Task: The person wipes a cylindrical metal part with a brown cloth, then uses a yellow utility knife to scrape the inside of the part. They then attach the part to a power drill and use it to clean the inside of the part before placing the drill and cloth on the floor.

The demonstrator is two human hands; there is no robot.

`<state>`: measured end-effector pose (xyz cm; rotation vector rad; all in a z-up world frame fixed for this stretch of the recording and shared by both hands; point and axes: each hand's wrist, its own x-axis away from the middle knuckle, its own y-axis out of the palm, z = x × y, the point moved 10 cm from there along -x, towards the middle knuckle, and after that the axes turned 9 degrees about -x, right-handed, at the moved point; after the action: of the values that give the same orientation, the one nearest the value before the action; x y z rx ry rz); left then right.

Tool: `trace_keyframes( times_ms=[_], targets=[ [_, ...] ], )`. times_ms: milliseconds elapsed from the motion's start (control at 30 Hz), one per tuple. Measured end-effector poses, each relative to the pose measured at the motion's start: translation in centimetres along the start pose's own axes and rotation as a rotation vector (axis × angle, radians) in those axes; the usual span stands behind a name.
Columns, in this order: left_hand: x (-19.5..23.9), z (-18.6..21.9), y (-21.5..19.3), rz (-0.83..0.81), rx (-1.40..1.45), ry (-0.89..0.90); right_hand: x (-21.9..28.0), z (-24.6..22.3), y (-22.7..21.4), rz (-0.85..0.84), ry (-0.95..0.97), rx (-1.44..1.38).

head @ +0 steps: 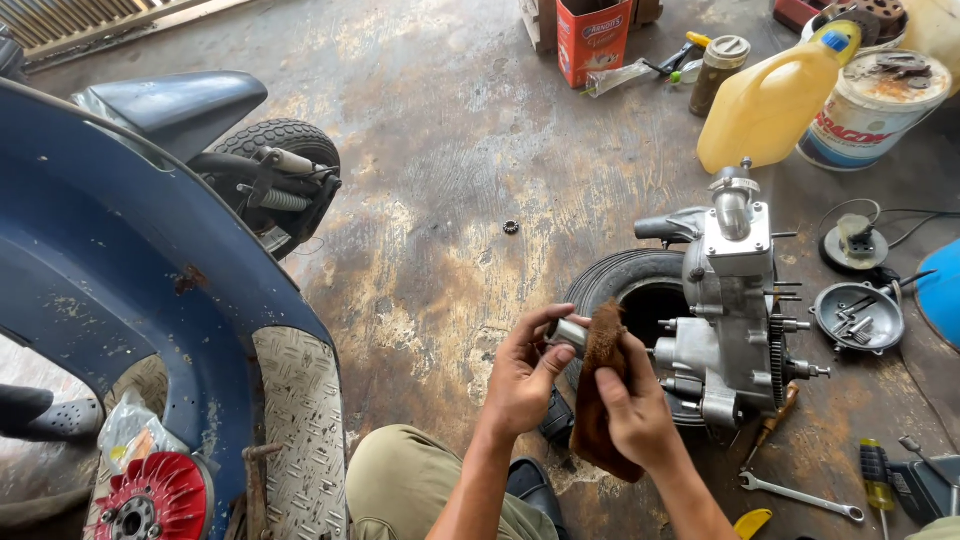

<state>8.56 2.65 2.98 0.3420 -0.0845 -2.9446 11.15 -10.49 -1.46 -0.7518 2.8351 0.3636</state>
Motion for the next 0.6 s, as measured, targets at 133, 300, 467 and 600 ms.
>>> trace_keyframes(
  times_ms=[133,300,467,600],
  targets=[
    [0.3,0.2,0.2,-0.007,-0.011,-0.048,0.6,1.3,-1.0,0.106,0.036,0.118],
    [0.6,-0.3,1.0,-0.020,-0.084,-0.117,0.3,2.4,-2.9,0.158,0.039,0.075],
    [0.3,1.6,1.8,-0.050,-0.292,-0.050,-0.6,0.7,-2.5,0.143,0.036,-0.048],
    [0.4,1.8,2.9,-0.069,-0.373,0.055,-0.7,1.3,-3.3,0.192,0.096,-0.063]
  ],
)
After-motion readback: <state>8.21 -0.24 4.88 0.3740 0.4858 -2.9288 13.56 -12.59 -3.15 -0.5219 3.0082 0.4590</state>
